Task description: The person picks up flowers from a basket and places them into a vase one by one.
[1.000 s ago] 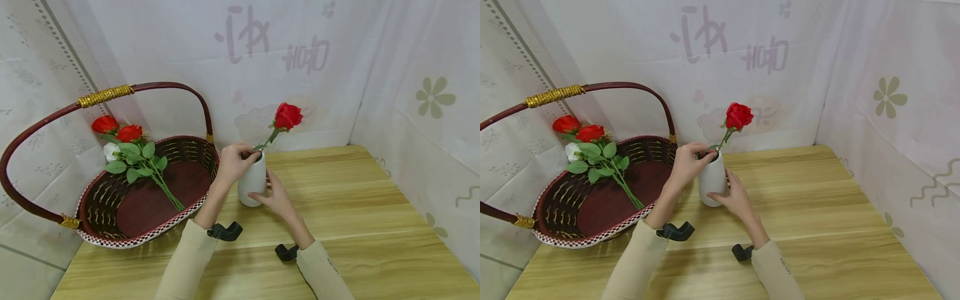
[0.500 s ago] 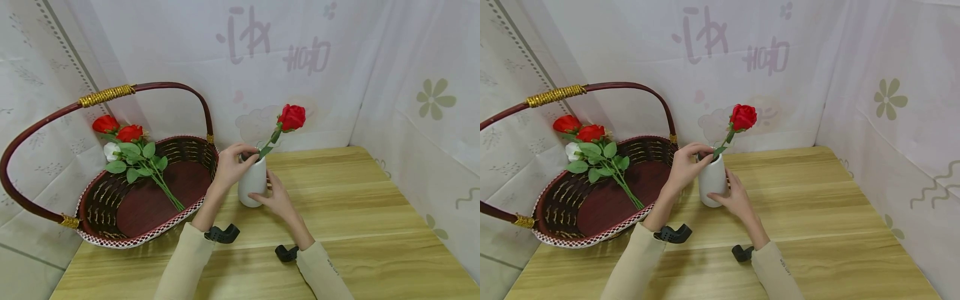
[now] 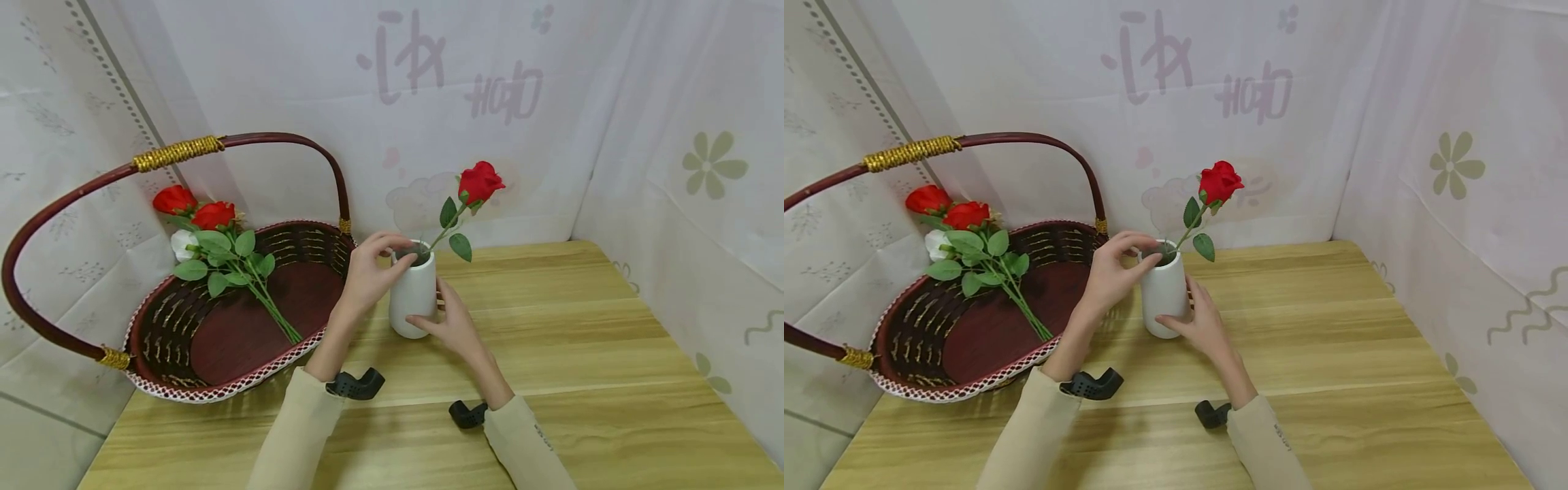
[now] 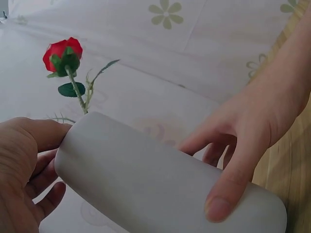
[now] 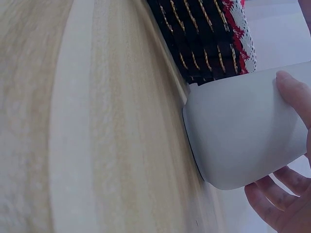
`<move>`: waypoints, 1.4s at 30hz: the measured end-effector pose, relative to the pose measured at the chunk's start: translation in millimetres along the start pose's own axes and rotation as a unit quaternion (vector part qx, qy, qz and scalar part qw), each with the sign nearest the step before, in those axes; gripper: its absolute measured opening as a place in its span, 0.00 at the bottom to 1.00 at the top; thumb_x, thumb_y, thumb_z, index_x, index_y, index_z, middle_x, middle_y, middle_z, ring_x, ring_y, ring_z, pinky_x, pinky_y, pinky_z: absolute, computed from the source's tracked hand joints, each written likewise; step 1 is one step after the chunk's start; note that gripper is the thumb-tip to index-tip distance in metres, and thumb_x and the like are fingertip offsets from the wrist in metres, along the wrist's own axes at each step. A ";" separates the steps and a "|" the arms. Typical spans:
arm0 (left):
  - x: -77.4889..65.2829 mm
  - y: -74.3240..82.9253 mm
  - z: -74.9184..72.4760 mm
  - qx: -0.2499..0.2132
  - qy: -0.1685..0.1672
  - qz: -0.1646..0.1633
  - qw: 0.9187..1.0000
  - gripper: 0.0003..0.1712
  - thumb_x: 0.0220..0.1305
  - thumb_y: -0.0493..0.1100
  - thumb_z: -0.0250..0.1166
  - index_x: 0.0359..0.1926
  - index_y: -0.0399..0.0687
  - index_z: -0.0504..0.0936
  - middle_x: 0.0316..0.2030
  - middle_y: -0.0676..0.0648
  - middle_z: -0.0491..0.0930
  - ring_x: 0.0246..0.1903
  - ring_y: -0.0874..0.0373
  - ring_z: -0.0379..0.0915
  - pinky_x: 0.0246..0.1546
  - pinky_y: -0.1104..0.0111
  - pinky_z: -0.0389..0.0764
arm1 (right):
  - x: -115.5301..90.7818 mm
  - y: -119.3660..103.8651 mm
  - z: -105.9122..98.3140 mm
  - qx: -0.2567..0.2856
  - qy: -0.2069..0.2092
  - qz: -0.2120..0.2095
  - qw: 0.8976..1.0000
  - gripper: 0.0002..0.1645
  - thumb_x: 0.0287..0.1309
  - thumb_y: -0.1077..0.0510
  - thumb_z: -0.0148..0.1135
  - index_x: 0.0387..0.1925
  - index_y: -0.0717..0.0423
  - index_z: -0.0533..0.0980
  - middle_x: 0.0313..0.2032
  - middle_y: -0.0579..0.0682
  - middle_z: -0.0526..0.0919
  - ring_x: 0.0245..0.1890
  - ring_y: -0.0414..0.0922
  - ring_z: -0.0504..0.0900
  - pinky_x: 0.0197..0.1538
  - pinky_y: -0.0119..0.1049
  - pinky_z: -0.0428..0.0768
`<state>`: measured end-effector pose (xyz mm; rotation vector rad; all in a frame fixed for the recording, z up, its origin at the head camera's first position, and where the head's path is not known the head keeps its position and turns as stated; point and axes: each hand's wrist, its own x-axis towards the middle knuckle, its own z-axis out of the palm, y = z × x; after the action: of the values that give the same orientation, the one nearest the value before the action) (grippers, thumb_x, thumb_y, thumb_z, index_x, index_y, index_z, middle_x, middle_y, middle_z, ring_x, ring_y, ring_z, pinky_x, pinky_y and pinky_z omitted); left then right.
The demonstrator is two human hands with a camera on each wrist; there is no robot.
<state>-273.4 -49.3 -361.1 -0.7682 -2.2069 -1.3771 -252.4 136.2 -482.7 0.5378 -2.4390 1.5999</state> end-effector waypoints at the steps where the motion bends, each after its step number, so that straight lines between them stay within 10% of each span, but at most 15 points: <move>1: -0.7 -0.4 -0.8 -0.001 0.001 0.001 1.000 0.09 0.62 0.38 0.74 0.44 0.41 0.88 0.45 0.45 0.85 0.44 0.54 0.79 0.45 0.55 0.81 | 0.1 0.0 0.3 -0.001 0.001 -0.002 1.000 0.51 0.55 0.47 0.77 0.74 0.47 0.60 0.64 0.52 0.72 0.61 0.53 0.73 0.60 0.53 0.78; 42: -20.1 -21.3 -36.2 0.040 0.009 -0.022 0.999 0.12 0.63 0.35 0.72 0.48 0.40 0.86 0.42 0.42 0.82 0.36 0.45 0.74 0.34 0.57 0.78 | -0.9 -0.7 0.0 0.000 0.008 -0.005 1.000 0.54 0.53 0.48 0.79 0.75 0.48 0.59 0.64 0.52 0.71 0.60 0.51 0.73 0.59 0.52 0.78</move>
<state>-269.8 -94.2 -372.6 -0.6798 -2.2631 -1.3027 -251.3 136.2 -482.3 0.5353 -2.4200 1.5947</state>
